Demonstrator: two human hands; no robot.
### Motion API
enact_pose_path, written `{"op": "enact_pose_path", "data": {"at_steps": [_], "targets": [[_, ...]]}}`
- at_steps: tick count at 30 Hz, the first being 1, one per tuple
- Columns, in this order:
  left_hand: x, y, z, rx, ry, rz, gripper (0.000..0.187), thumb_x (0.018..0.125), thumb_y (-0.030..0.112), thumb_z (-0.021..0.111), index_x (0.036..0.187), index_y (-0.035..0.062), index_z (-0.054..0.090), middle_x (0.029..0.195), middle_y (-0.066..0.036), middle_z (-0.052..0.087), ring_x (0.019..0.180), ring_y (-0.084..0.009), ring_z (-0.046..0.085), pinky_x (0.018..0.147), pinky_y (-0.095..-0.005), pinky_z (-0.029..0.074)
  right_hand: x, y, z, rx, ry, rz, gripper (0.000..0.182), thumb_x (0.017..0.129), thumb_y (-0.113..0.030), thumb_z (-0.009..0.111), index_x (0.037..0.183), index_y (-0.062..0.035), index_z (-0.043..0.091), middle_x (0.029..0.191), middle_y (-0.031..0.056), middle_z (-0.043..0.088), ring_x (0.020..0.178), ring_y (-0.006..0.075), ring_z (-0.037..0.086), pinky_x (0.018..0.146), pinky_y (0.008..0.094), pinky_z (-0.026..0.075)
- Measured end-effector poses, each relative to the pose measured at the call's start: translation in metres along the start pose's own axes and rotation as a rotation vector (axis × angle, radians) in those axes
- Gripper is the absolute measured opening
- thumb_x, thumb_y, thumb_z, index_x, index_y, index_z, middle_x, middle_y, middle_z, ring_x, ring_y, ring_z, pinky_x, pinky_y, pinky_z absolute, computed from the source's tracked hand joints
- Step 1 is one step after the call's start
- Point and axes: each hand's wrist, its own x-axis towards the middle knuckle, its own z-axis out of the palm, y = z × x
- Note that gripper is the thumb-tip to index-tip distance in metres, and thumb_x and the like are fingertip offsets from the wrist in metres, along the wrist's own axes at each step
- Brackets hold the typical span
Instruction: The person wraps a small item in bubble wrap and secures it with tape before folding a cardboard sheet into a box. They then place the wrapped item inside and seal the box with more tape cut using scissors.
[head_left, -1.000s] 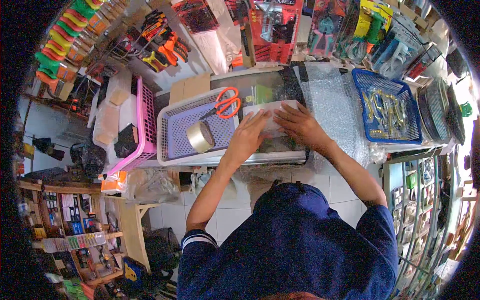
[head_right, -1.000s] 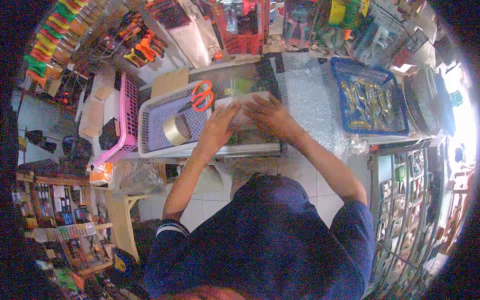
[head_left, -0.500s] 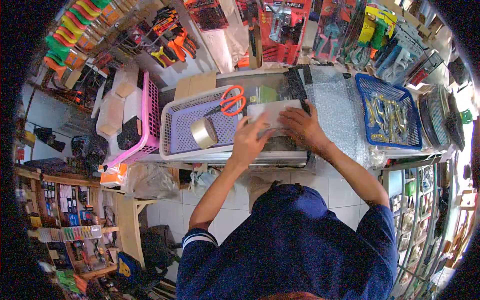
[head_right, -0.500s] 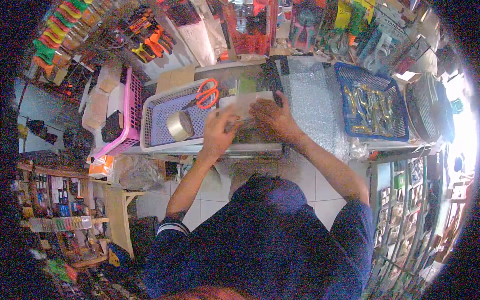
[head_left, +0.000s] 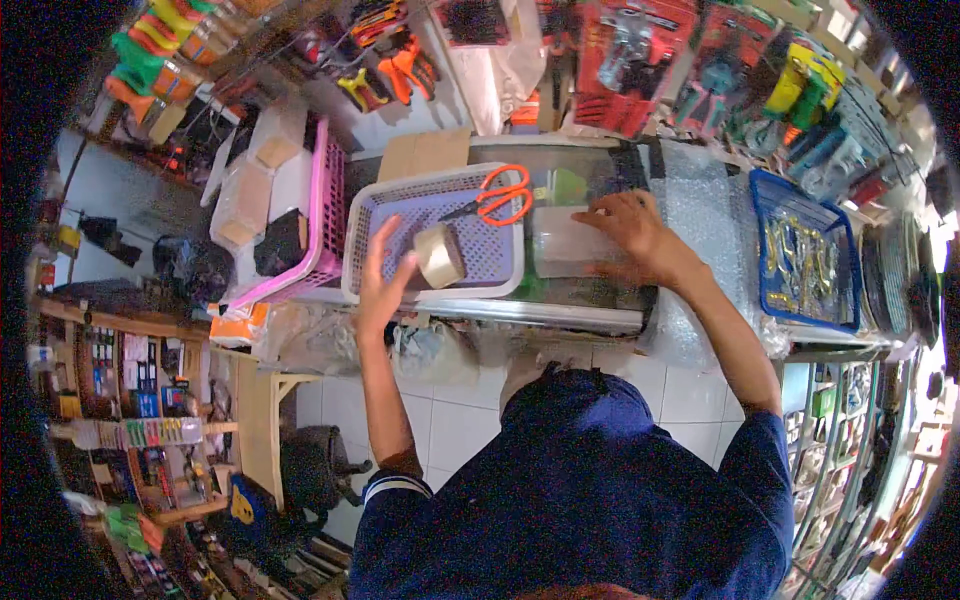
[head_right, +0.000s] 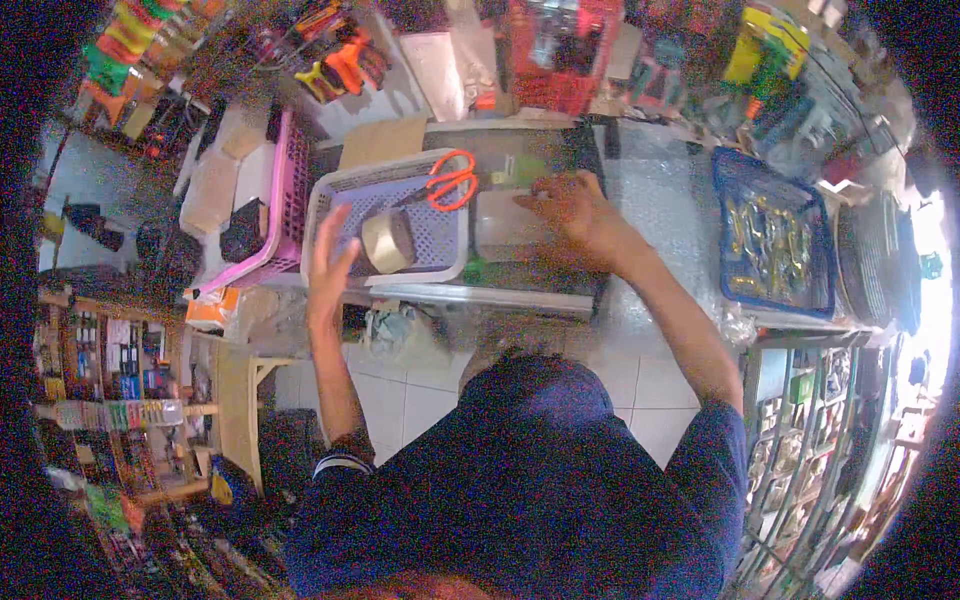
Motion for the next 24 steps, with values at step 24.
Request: {"op": "enact_pose_path", "data": {"at_steps": [24], "targets": [[0.024, -0.018, 0.009, 0.309, 0.057, 0.267, 0.019, 0.082, 0.014, 0.080, 0.100, 0.0066, 0.077, 0.113, -0.008, 0.074, 0.111, -0.0285, 0.067, 0.092, -0.0403, 0.051, 0.146, -0.010, 0.019, 0.087, -0.152, -0.040, 0.048, 0.084, -0.026, 0.078, 0.127, -0.0083, 0.065, 0.129, 0.0131, 0.064, 0.122, 0.0324, 0.058, 0.104, 0.0446, 0.042]]}}
